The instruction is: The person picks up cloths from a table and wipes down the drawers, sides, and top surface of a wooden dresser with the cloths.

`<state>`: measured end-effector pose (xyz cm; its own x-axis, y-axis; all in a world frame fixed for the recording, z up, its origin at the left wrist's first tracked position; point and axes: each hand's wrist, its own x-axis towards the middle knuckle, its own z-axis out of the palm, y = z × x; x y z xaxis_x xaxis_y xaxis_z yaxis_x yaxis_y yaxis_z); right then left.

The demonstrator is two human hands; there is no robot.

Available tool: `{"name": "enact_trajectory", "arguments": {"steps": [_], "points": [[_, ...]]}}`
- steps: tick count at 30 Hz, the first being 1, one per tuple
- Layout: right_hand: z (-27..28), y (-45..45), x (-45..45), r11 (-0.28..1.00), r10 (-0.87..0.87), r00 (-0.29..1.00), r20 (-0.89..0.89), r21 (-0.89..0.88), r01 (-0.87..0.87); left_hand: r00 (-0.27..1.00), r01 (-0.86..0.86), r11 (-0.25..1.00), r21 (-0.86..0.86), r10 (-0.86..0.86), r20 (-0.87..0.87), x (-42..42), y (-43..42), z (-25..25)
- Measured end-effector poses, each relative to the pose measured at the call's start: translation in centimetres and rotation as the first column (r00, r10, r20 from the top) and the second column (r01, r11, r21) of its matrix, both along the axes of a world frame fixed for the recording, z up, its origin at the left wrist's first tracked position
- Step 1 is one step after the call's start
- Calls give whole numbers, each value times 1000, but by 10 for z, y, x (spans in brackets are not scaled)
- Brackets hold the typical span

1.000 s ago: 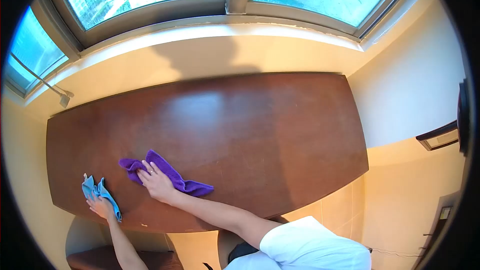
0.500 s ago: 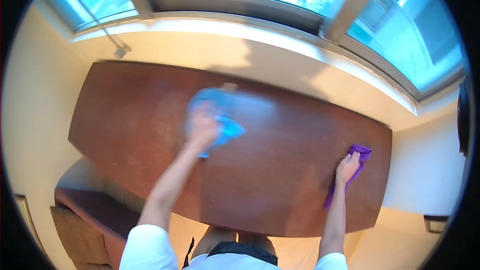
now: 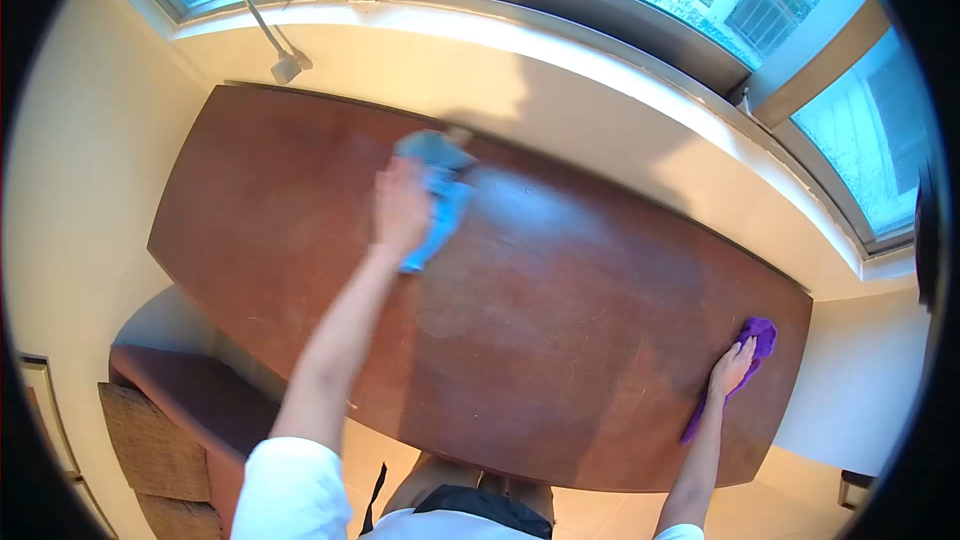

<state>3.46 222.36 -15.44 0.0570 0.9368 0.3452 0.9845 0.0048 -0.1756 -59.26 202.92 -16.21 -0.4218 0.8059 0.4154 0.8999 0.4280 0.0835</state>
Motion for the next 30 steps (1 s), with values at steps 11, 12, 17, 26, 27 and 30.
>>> {"name": "enact_trajectory", "arguments": {"steps": [11, 12, 17, 26, 27, 30], "points": [[-1, 2, -1, 998, 50, 999, 19, 26, -51, 996, 2, 989, -145, -14, -83, 42, -45, 29], [0, 0, -4, 998, 53, 998, 14, 23, -54, 995, 89, 986, -140, -94, -31, 93, -38, 20], [5, -1, -10, 1000, 25, 999, 27, 14, -26, 731, 626, 779, 38, -603, 319, 322, -35, 41], [-2, 3, 5, 996, 90, 996, -13, 24, -90, 999, 9, 998, -64, -7, 31, 80, -127, 29], [-7, 3, 5, 997, 79, 997, -14, 26, -79, 905, -219, 976, -14, 209, 370, 49, -144, 35], [2, 3, -22, 993, -11, 998, -65, 116, 18, 883, -457, 883, -105, 465, 64, 2, -186, 34]]}}
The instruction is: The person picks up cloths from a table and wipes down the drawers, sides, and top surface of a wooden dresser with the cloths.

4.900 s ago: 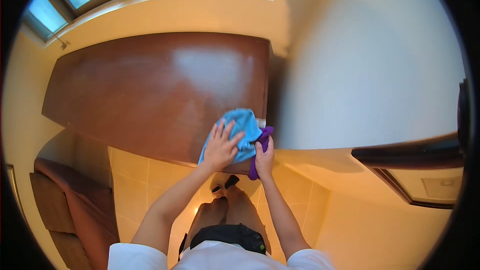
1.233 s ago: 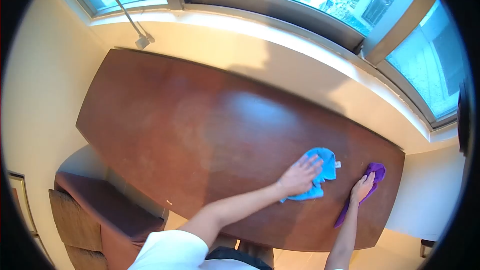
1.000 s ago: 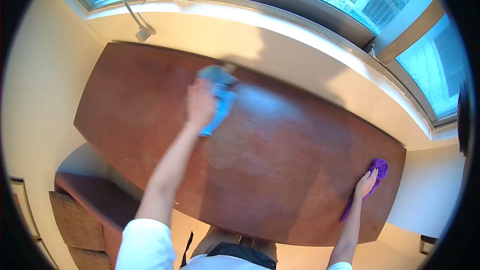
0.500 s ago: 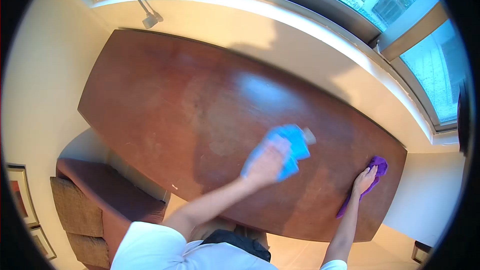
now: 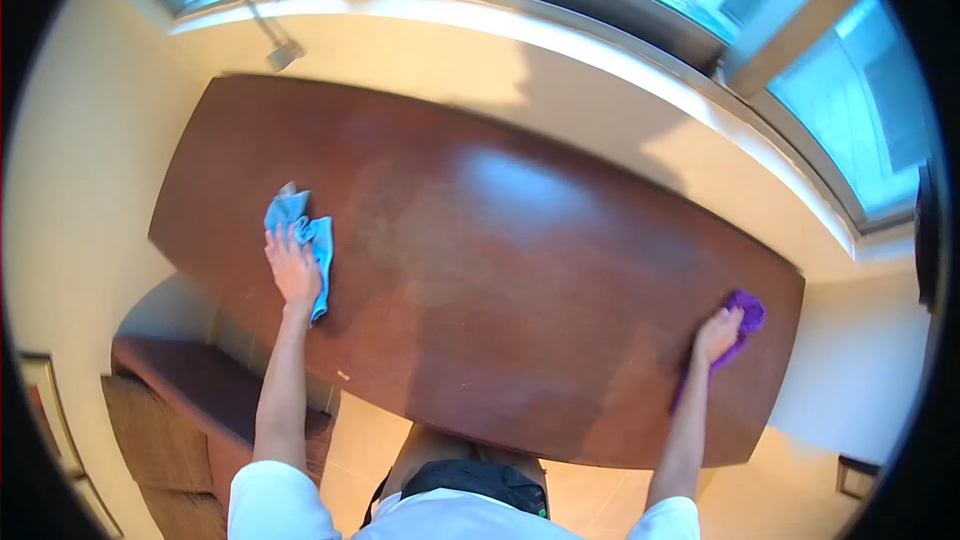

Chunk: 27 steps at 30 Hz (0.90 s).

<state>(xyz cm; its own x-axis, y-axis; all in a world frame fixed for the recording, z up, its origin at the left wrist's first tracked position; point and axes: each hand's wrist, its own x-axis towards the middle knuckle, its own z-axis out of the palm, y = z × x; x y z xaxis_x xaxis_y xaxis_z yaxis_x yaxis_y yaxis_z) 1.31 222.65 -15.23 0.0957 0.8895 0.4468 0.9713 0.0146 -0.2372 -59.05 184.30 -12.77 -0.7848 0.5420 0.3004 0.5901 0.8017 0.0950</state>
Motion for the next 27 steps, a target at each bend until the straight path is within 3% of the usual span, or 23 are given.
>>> {"name": "enact_trajectory", "arguments": {"steps": [2, 3, 4, 5, 6, 8, 9, 11, 13, 14, 16, 17, 18, 19, 20, 22, 24, 25, 27], "points": [[32, -16, -94, 999, -28, 981, -194, -48, 19, 998, -60, 996, -68, 58, -36, 1, 9, -11], [50, -30, -148, 995, 66, 855, -514, -28, -93, 995, -95, 991, -91, 93, -31, 7, 17, -9], [48, -34, -189, 962, 93, 965, -246, -228, -151, 998, -58, 994, -87, 56, -28, 9, 21, -11], [10, -49, -234, 954, 293, 949, -114, 97, -283, 998, -66, 995, -76, 65, -16, 9, 21, -13], [26, -87, -287, 850, 364, 815, -451, -197, -489, 997, -80, 994, -68, 80, -7, 9, 20, -14], [7, -167, -370, 528, 791, 553, -264, -162, -833, 998, -55, 996, -68, 56, 9, 9, 20, -13], [15, -213, -403, 396, 865, 373, -336, -2, -918, 997, -62, 996, -67, 65, 30, 9, 19, -13], [-2, -277, -428, 23, 954, 49, -297, -89, -996, 999, -42, 998, -47, 43, 23, 8, 18, -12], [10, -244, -419, 15, 937, 60, -344, -133, -991, 1000, -7, 1000, -3, 8, 24, 7, 11, -13], [18, -206, -402, 173, 946, 210, -247, -162, -972, 999, -9, 1000, -3, 9, 41, 11, 12, -8], [62, -104, -336, 466, 825, 518, -226, -248, -850, 998, -37, 999, -17, 38, 57, 13, 13, -8], [68, -46, -301, 448, 675, 662, -326, -531, -719, 995, -71, 997, -29, 72, 65, 12, 13, -10], [53, -5, -247, 701, 566, 781, -266, -343, -625, 996, -80, 996, -29, 81, 43, 12, 12, -12], [24, 39, -184, 845, 533, 839, 113, -8, -535, 995, -86, 996, -23, 87, 47, 13, 13, -12], [41, 63, -125, 926, 374, 923, 92, -81, -368, 995, -88, 996, -14, 89, 50, 13, 14, -10], [64, 80, -22, 963, 55, 998, 43, -267, -41, 995, -70, 997, 7, 70, 67, 14, 18, -6], [47, 65, 61, 964, -88, 993, 84, -242, 106, 993, -68, 995, 67, 61, 99, 10, 14, -5], [46, 50, 81, 926, -198, 980, -8, -329, 184, 992, -52, 996, 73, 43, 122, 7, 15, 0], [7, 24, 128, 951, -161, 984, 69, -257, 174, 989, -61, 995, 81, 49, 142, -8, 14, 4]]}}
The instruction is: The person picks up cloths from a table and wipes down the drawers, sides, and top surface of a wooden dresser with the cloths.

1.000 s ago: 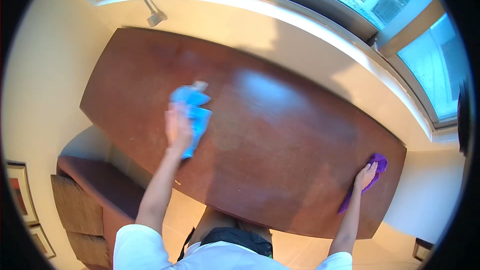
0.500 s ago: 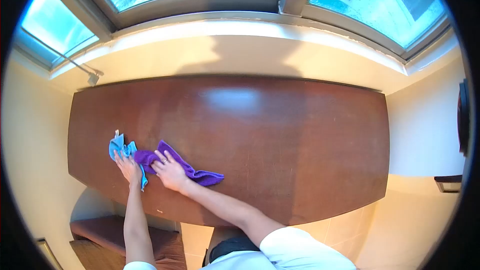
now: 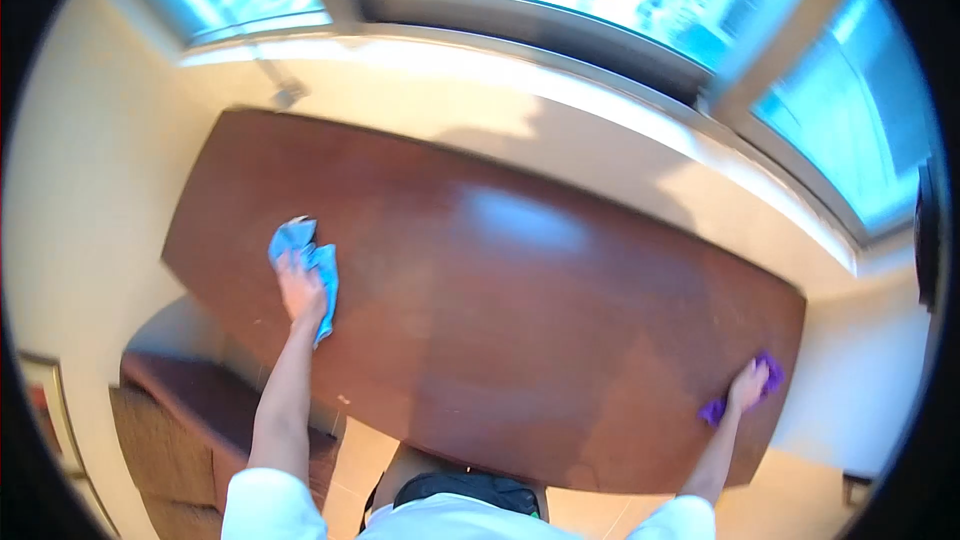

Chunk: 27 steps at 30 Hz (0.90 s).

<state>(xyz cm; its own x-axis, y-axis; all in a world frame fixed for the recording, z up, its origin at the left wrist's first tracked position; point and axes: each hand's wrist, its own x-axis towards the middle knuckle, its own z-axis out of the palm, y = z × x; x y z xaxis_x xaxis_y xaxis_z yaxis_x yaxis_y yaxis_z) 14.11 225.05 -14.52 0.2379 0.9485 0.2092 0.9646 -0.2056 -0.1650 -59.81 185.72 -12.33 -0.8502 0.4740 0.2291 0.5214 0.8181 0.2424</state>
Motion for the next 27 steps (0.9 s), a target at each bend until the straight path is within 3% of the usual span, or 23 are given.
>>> {"name": "enact_trajectory", "arguments": {"steps": [2, 4, 10, 14, 15, 16, 18, 19, 20, 22, 23, 25, 27], "points": [[-5, -32, -3, 998, -46, 994, 97, -45, 50, 992, -2, 998, -62, -6, -123, -35, -3, -18], [-22, -56, -3, 996, -77, 988, 135, -31, 82, 997, -36, 999, -40, 33, -74, -60, 5, -10], [-38, -141, -76, 996, -84, 993, 81, -29, 87, 988, 29, 999, -42, -35, -151, -160, 1, -31], [0, -199, -224, 989, 50, 999, 1, 139, -50, 987, 79, 997, -11, -80, -137, -214, -3, -33], [12, -207, -272, 994, -22, 977, -214, 97, 43, 987, 117, 993, -4, -117, -114, -223, -1, -33], [42, -215, -337, 997, -32, 980, -195, 56, 44, 985, 115, 993, 2, -114, -127, -229, 1, -32], [25, -208, -413, 977, 122, 988, -92, 188, -103, 985, 135, 991, 10, -133, -110, -233, 1, -31], [46, -214, -473, 985, 168, 976, -137, 58, -161, 982, 150, 988, 26, -146, -121, -235, 0, -31], [14, -219, -512, 945, 296, 946, -135, 182, -270, 980, 158, 987, 42, -151, -133, -234, -2, -32], [33, -269, -631, 882, 467, 848, -251, 203, -425, 979, 168, 983, 73, -158, -126, -231, -13, -41], [9, -302, -667, 681, 732, 673, -108, 113, -723, 975, 193, 978, 82, -182, -127, -236, -15, -43], [20, -380, -732, 402, 857, 360, -369, 42, -915, 963, 239, 965, 108, -221, -151, -247, -15, -46], [1, -456, -747, 107, 912, 19, -410, 193, -975, 961, 244, 965, 101, -226, -159, -256, -15, -53]]}}
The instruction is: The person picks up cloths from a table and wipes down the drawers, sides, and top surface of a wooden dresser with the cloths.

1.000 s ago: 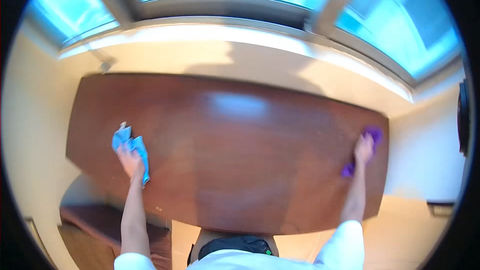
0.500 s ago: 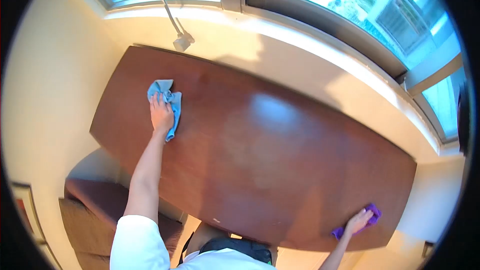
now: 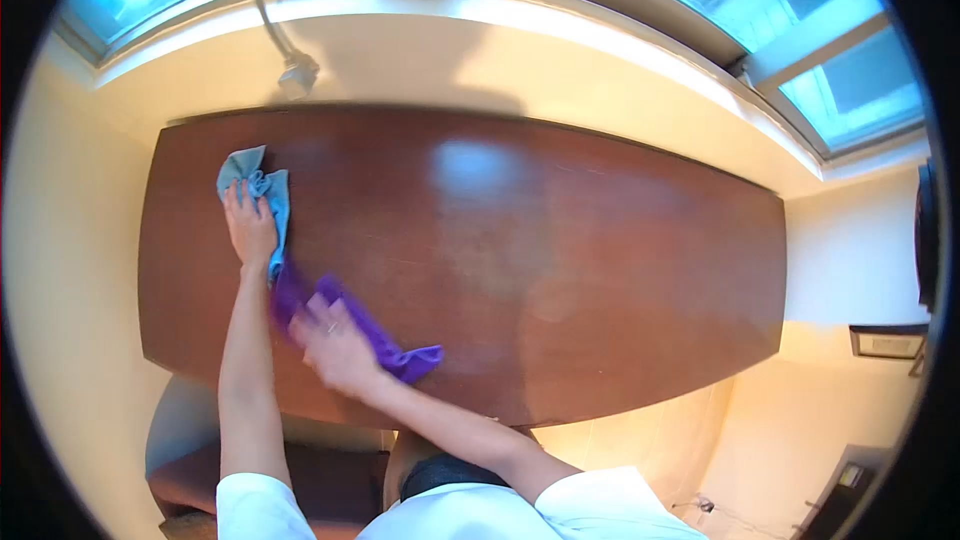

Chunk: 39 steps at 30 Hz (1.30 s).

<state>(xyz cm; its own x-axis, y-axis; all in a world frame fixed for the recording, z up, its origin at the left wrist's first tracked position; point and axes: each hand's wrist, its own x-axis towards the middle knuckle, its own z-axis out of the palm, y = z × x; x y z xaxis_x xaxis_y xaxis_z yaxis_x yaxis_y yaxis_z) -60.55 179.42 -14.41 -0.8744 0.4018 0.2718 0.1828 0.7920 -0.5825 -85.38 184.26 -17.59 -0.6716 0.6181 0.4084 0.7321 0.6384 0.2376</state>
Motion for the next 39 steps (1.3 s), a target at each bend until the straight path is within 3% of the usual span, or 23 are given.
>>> {"name": "enact_trajectory", "arguments": {"steps": [1, 2, 4, 5, 6, 8, 10, 11, 13, 16, 17, 19, 21, 23, 25, 27, 28, 29, 31, 35, 36, 37, 39], "points": [[-11, -20, 12, 986, 164, 984, -72, 1, -165, 1000, -19, 1000, -14, 19, -23, 2, -5, -6], [-9, -6, 23, 991, 136, 989, -65, 7, -136, 1000, 10, 1000, -7, -10, -17, 0, -5, -9], [12, 49, 80, 971, 69, 981, 182, -239, -24, 1000, 3, 1000, 0, -3, -17, 1, -3, -12], [12, 73, 121, 980, -184, 965, 189, 108, 166, 1000, 18, 1000, 2, -18, -7, 1, -1, -11], [38, 115, 164, 934, -338, 908, 249, 209, 290, 1000, 5, 1000, -26, -6, -26, 1, -1, -9], [51, 166, 275, 724, -677, 624, 389, 204, 659, 999, -30, 998, -64, 27, -47, 10, -4, -8], [32, 184, 402, 398, -916, 366, 162, 465, 791, 999, -18, 996, -92, 14, -44, 43, -8, 0], [19, 181, 452, 280, -960, 247, 133, 408, 869, 1000, 1, 989, -145, -6, -29, 69, -16, 3], [-3, 184, 481, 108, -982, 0, 189, 562, 820, 977, 189, 978, -86, -196, -83, 153, -22, 7], [8, 182, 473, 126, -989, 53, 137, 603, 788, 841, 526, 827, -200, -541, -27, 314, -18, 40], [14, 180, 470, 141, -988, 79, 130, 586, 798, 800, 599, 778, -189, -592, 97, 367, -21, 37], [17, 182, 477, 198, -972, 122, 200, 429, 881, 731, 667, 745, -19, -650, 208, 455, -19, 43], [-4, 183, 495, 229, -972, 175, 156, 461, 858, 716, 682, 731, -18, -662, 219, 503, -24, 45], [11, 177, 484, 213, -975, 130, 183, 573, 791, 641, 715, 691, 104, -708, 296, 500, -28, 45], [1, 172, 482, 132, -991, 114, 67, 571, 810, 575, 781, 618, 88, -767, 285, 465, -40, 43], [-18, 156, 467, 136, -985, 59, 161, 521, 843, 682, 661, 743, 107, -654, 327, 387, -76, 42], [-17, 144, 452, 152, -972, 37, 234, 494, 856, 763, 558, 813, 166, -581, 282, 351, -92, 42], [-19, 133, 431, 167, -969, 50, 240, 497, 852, 844, 488, 866, 107, -500, 193, 314, -108, 47], [-24, 108, 385, 202, -961, 61, 270, 533, 822, 907, 380, 920, 99, -391, 155, 237, -147, 37], [-1, 58, 214, 364, -912, 244, 331, 375, 852, 994, 103, 994, 33, -105, 33, 92, -224, 44], [-4, 51, 178, 422, -892, 319, 319, 337, 842, 987, 10, 994, 105, -27, 156, 61, -241, 51], [3, 47, 129, 447, -878, 346, 331, 311, 838, 985, -114, 990, 81, 102, 142, 29, -261, 45], [-5, 45, 41, 521, -852, 472, 226, 294, 801, 982, -185, 979, -87, 188, 23, -43, -311, 13]]}}
